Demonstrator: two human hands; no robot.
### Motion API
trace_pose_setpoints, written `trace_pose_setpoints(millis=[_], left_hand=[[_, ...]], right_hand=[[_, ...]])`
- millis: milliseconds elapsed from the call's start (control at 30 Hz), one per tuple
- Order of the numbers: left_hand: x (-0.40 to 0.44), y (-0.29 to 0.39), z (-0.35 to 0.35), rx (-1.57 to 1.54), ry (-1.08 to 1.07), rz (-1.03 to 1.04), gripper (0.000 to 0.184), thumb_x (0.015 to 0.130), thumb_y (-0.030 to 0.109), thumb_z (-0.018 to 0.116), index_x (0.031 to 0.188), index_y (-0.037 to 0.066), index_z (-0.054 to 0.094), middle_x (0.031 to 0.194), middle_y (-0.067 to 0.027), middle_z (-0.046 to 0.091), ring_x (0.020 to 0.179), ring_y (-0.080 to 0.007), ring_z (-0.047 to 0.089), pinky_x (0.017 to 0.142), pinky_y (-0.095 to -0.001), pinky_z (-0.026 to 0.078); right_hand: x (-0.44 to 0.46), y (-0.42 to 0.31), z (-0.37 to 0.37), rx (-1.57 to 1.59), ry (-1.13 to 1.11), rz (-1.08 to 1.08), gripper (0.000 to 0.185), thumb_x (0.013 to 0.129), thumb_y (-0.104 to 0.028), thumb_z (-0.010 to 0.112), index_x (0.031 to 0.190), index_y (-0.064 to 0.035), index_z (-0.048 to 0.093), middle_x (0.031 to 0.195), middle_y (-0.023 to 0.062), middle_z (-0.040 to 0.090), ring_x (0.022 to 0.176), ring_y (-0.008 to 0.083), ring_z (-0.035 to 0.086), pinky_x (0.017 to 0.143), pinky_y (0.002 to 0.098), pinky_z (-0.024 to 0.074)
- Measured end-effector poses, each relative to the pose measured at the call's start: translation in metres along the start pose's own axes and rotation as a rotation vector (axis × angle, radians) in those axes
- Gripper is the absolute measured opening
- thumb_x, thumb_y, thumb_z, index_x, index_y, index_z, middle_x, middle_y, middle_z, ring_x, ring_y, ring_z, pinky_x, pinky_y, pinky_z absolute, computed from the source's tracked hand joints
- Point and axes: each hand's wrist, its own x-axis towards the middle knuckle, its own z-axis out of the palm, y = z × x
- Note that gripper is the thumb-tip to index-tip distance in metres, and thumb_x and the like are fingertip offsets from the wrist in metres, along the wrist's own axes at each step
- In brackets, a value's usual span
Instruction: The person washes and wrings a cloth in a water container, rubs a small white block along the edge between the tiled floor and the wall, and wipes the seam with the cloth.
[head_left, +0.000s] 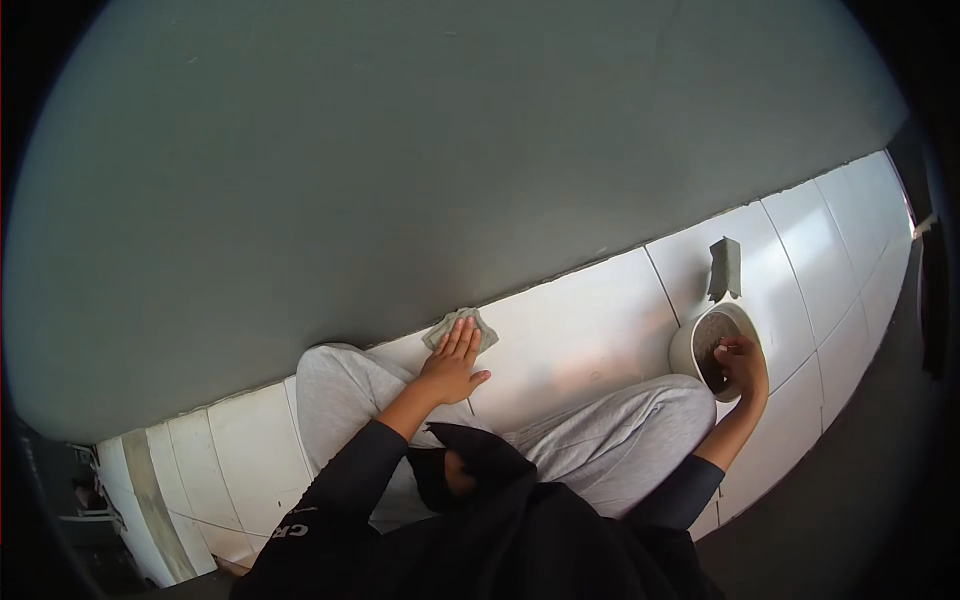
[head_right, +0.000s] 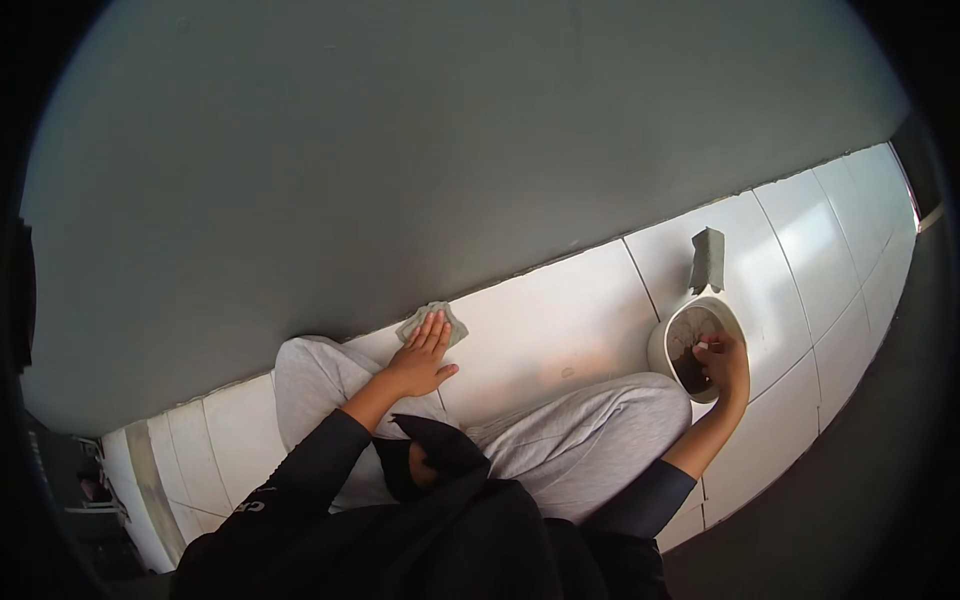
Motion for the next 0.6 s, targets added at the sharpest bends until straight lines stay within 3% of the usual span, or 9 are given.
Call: trace_pose_setpoints(millis=[100,333,500,567,600], left_hand=[[0.015,-0.005,-0.015,0.076,0.046,0.266,0.072,0.093,0.044,0.035,0.142,-0.002,0.009,0.149,-0.0192,0.000,0.139,-0.0308,-0.003,0.112,-0.0400,0.008],[0.059,0.028,-0.024,0.085,0.132,0.375,0.072,0.093,0.045,0.036,0.142,-0.002,0.010,0.149,-0.0191,0.001,0.139,-0.0315,0.000,0.112,-0.0400,0.008],[0.046,0.046,-0.017,0.057,0.121,0.221,0.077,0.091,0.050,0.037,0.141,-0.003,0.011,0.149,-0.0199,0.000,0.139,-0.0330,-0.002,0.111,-0.0408,0.009],[0.030,0.042,-0.009,0.041,0.076,-0.009,0.083,0.089,0.054,0.037,0.141,-0.005,0.009,0.149,-0.0211,-0.003,0.138,-0.0345,-0.007,0.111,-0.0421,0.007],[0.022,0.037,-0.004,0.047,0.073,-0.011,0.083,0.089,0.054,0.037,0.141,-0.005,0.009,0.149,-0.0211,-0.003,0.138,-0.0345,-0.007,0.111,-0.0421,0.007]], right_hand=[[0.002,0.004,0.000,-0.007,-0.009,-0.022,0.024,0.075,-0.009,0.068,0.095,-0.0022,0.058,0.075,0.0035,0.057,0.060,0.0119,0.052,0.052,0.0262,0.0434],[0.004,0.007,0.001,-0.016,0.016,-0.054,0.026,0.074,-0.010,0.068,0.097,-0.0011,0.058,0.079,0.0057,0.059,0.062,0.0141,0.054,0.053,0.0267,0.0450],[0.001,0.003,0.000,0.050,0.013,-0.017,0.022,0.073,-0.007,0.070,0.092,-0.0017,0.060,0.073,0.0029,0.057,0.061,0.0127,0.054,0.052,0.0262,0.0441],[0.000,0.002,-0.001,0.029,0.023,-0.038,0.023,0.073,-0.008,0.069,0.093,-0.0019,0.059,0.074,0.0033,0.057,0.060,0.0126,0.053,0.052,0.0258,0.0439],[-0.002,0.002,0.001,0.015,0.031,-0.054,0.024,0.074,-0.009,0.068,0.095,-0.0021,0.059,0.075,0.0036,0.056,0.060,0.0124,0.053,0.052,0.0255,0.0436]])
